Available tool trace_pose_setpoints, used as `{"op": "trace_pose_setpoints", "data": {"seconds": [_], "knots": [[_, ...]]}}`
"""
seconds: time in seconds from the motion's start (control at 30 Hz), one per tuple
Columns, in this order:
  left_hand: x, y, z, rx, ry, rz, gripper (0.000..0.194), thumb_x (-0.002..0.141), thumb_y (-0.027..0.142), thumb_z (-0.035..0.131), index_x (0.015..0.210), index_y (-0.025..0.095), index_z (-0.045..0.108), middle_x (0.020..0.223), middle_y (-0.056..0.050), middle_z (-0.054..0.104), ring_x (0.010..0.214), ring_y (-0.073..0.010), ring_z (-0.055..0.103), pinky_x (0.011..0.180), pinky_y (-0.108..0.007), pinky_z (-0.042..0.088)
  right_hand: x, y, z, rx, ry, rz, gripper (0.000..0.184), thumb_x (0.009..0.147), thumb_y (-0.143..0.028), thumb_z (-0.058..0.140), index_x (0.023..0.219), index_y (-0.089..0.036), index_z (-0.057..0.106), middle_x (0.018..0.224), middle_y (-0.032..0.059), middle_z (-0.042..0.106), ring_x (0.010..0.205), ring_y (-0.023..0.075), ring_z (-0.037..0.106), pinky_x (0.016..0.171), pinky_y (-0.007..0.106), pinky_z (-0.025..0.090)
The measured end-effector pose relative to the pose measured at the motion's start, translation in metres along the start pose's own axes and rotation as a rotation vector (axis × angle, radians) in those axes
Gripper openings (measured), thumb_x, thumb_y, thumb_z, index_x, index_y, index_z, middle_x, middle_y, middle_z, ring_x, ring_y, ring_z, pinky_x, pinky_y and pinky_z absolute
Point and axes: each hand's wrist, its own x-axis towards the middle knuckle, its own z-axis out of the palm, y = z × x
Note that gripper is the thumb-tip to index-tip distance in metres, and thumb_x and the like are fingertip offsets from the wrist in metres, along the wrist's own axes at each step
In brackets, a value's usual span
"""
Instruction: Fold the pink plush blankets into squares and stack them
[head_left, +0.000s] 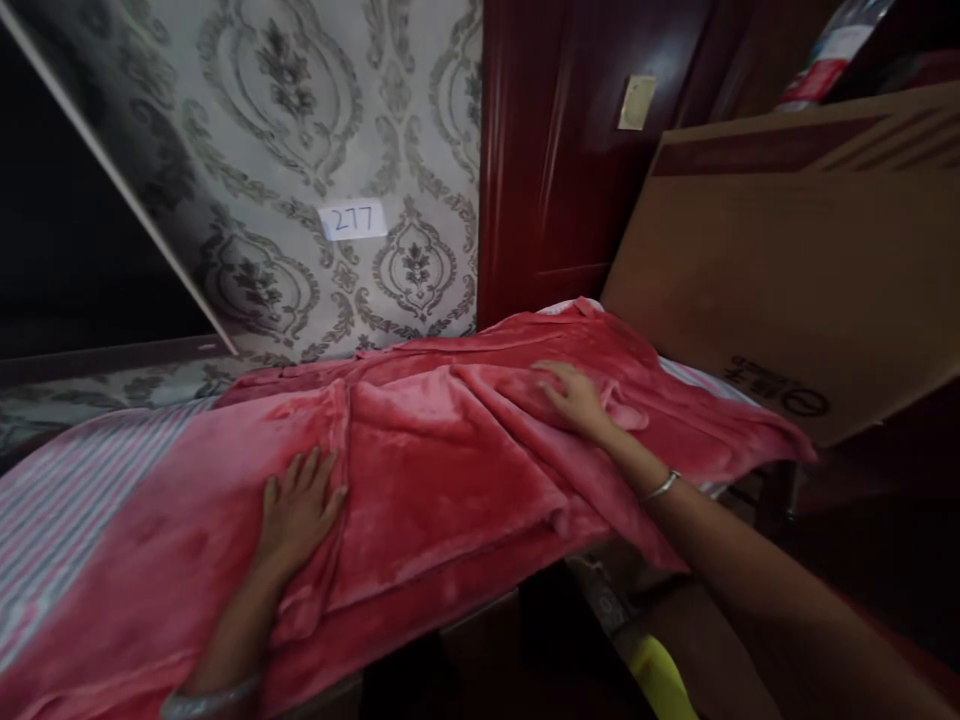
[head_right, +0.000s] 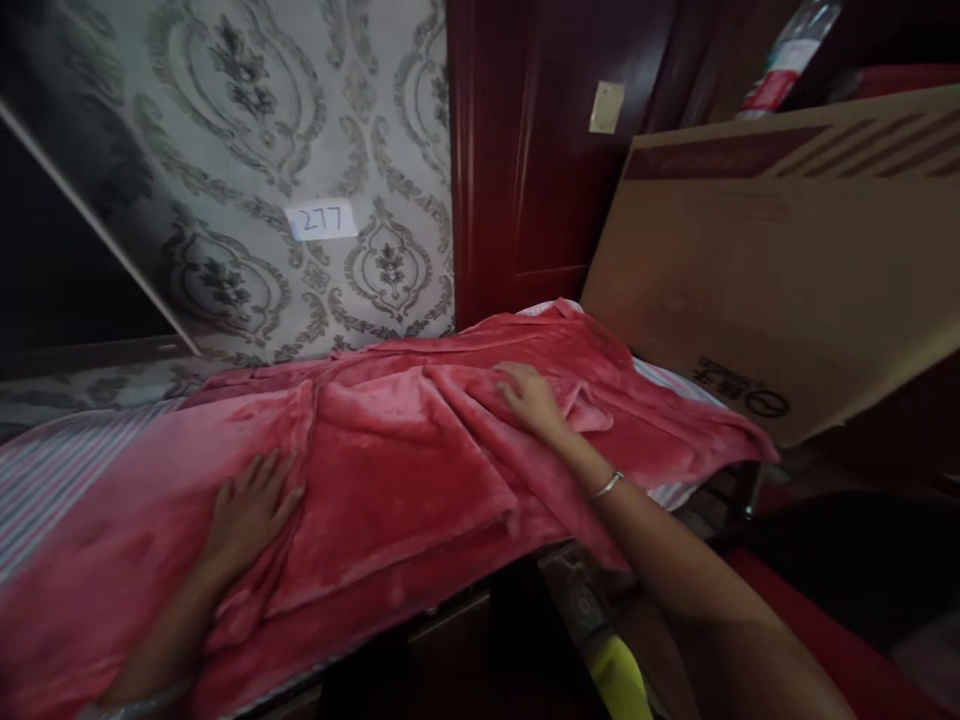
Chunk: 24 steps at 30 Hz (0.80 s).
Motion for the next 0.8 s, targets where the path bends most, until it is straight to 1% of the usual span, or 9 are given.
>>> {"op": "trace_pose_setpoints", "data": {"seconds": [0.1,0.17,0.23,0.33,0.47,0.57,0.67,0.73,0.8], "knots": [[-0.001,-0.002,0.007,0.005,0.036,0.013,0.062,0.098,0.034,0.035,0.155,0.015,0.047,0.162,-0.019,0.043,0.153,-0.0371,0.034,0.12,-0.066,0.026,-0.028,0.054,-0.044,-0.051,0.199,0.271,0.037,0.092,-0.032,0.047,0.114,-0.019,0.073,0.119,0.0148,0.075,0.109,0.0307,0.068,0.095,0.046,0.054],[0.001,-0.003,0.006,-0.011,0.044,0.017,0.062,0.098,0.035,0.034,0.155,0.013,0.048,0.161,-0.021,0.044,0.152,-0.038,0.035,0.12,-0.066,0.027,-0.048,0.077,-0.062,-0.071,0.203,0.357,0.036,0.092,-0.039,0.046,0.1,-0.018,0.074,0.104,0.015,0.077,0.097,0.0308,0.07,0.088,0.044,0.054],[0.003,-0.004,0.005,-0.034,0.057,0.027,0.062,0.098,0.037,0.034,0.153,0.012,0.05,0.16,-0.022,0.044,0.152,-0.0395,0.036,0.119,-0.067,0.028,-0.065,0.085,-0.069,-0.053,0.139,0.348,0.04,0.093,-0.047,0.046,0.089,-0.018,0.074,0.093,0.0138,0.076,0.088,0.0299,0.07,0.083,0.042,0.054],[0.004,-0.005,0.004,-0.052,0.086,0.058,0.061,0.099,0.039,0.035,0.15,0.011,0.052,0.159,-0.023,0.045,0.15,-0.0429,0.037,0.116,-0.07,0.031,-0.079,0.078,-0.065,0.005,0.002,0.202,0.04,0.093,-0.051,0.05,0.094,-0.02,0.075,0.099,0.0118,0.076,0.094,0.0285,0.069,0.086,0.04,0.052],[0.002,-0.002,0.001,-0.028,0.063,0.058,0.064,0.101,0.04,0.029,0.151,0.006,0.049,0.16,-0.025,0.043,0.151,-0.0435,0.035,0.117,-0.069,0.031,-0.078,0.054,-0.053,-0.07,-0.161,0.056,0.035,0.091,-0.049,0.059,0.102,-0.02,0.076,0.108,0.0114,0.075,0.103,0.0279,0.065,0.095,0.041,0.048],[0.001,0.002,-0.003,0.003,0.048,0.03,0.063,0.099,0.037,0.03,0.152,0.007,0.048,0.16,-0.023,0.044,0.152,-0.0405,0.035,0.119,-0.065,0.03,-0.073,0.04,-0.046,-0.198,-0.247,0.066,0.033,0.09,-0.049,0.062,0.087,-0.018,0.073,0.094,0.0115,0.073,0.09,0.0256,0.064,0.086,0.037,0.048],[0.0,0.004,-0.005,-0.018,0.073,0.03,0.06,0.098,0.033,0.036,0.151,0.008,0.05,0.159,-0.024,0.046,0.151,-0.0402,0.037,0.12,-0.065,0.03,-0.067,0.035,-0.042,-0.231,-0.247,0.112,0.024,0.087,-0.041,0.065,0.075,-0.02,0.066,0.081,0.0073,0.069,0.079,0.0221,0.06,0.077,0.033,0.045],[0.0,0.002,-0.003,-0.05,0.097,0.036,0.058,0.098,0.033,0.039,0.15,0.008,0.052,0.157,-0.025,0.047,0.15,-0.0416,0.038,0.12,-0.065,0.03,-0.058,0.04,-0.043,-0.106,-0.201,0.2,0.023,0.087,-0.035,0.059,0.069,-0.021,0.061,0.073,0.0035,0.066,0.071,0.0191,0.058,0.071,0.03,0.044],[0.001,0.0,0.0,-0.067,0.108,0.046,0.057,0.1,0.034,0.039,0.149,0.009,0.053,0.157,-0.026,0.047,0.15,-0.0422,0.038,0.12,-0.065,0.029,-0.04,0.05,-0.049,0.086,-0.087,0.318,0.026,0.088,-0.036,0.055,0.067,-0.021,0.058,0.067,0.0005,0.062,0.064,0.0172,0.055,0.065,0.028,0.042]]}}
